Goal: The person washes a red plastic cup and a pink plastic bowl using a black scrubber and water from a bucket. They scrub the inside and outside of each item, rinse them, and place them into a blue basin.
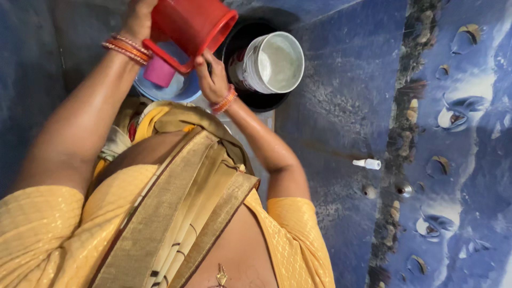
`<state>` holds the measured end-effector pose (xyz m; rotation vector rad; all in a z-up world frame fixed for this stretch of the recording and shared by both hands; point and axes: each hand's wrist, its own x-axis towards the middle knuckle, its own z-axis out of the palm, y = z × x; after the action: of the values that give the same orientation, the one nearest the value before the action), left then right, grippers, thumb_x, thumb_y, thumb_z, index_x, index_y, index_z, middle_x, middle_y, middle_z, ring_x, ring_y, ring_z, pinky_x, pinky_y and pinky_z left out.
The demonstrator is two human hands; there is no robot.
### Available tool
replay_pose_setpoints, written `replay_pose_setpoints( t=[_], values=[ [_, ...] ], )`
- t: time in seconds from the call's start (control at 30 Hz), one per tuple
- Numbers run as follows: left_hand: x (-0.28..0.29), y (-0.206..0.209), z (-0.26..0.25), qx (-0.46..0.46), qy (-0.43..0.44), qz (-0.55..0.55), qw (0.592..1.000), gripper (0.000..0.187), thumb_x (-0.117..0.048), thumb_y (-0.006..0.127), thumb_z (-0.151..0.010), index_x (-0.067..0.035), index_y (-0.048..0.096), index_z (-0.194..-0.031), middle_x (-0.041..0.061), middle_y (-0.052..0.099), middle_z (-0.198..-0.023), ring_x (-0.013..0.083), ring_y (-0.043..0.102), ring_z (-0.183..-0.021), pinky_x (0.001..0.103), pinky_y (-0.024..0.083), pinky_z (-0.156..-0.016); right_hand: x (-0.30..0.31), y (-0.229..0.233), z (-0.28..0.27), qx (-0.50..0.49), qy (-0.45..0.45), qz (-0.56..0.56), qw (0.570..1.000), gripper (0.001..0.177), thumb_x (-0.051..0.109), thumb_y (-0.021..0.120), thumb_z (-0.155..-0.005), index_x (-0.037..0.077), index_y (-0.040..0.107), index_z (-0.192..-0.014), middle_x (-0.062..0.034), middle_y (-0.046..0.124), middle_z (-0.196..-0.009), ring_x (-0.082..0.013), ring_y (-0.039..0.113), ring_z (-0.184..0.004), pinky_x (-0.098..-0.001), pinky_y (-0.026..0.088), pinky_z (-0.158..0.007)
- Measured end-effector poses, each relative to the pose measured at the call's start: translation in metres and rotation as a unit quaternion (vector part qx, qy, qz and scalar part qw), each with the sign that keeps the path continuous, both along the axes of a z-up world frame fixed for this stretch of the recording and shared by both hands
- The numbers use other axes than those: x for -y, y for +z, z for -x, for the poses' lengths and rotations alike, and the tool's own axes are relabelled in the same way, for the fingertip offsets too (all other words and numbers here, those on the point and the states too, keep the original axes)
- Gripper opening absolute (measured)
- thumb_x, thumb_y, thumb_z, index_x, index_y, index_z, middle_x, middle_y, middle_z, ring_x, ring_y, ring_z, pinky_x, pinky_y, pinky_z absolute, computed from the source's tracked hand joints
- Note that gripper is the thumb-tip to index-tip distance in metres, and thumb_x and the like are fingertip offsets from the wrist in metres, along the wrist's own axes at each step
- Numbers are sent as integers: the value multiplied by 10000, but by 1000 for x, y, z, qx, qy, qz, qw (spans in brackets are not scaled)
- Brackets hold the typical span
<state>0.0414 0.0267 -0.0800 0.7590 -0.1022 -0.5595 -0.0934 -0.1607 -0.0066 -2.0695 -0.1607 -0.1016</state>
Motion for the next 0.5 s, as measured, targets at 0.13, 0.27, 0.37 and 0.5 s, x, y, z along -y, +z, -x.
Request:
replay_pose_setpoints(
  t=[0.13,0.27,0.37,0.5],
  values=[
    [-16,16,0,-37,-72,22,997,672,-628,627,-980,-93,603,-1385,65,720,-1294,206,741,-1090,392,630,-920,39,42,-39,217,222,311,898,356,254,568,-1046,-12,638,-1272,-203,685,-1258,-360,648,-1211,-430,507,-1060],
    [-1,43,14,-69,-92,5,993,708,-637,632,-944,-107,586,-1411,50,718,-1321,197,729,-1126,404,613,-925,31,45,-87,-9,259,558,788,365,129,539,-1021,29,635,-1358,-186,661,-1351,-366,612,-1287,-477,494,-1073],
    [1,61,21,-49,-80,2,996,694,-611,668,-935,-113,577,-1411,52,698,-1343,191,718,-1170,385,626,-943,13,8,-96,-174,179,372,894,395,147,541,-1056,29,557,-1433,-178,609,-1419,-337,594,-1313,-446,498,-1074],
    [-1,63,30,-99,-73,-24,992,668,-615,674,-920,-132,601,-1376,36,700,-1312,161,718,-1125,329,623,-899,-6,-75,-75,-204,12,-137,969,546,214,621,-1017,28,435,-1496,-144,542,-1484,-259,584,-1327,-360,512,-1083]
  ],
)
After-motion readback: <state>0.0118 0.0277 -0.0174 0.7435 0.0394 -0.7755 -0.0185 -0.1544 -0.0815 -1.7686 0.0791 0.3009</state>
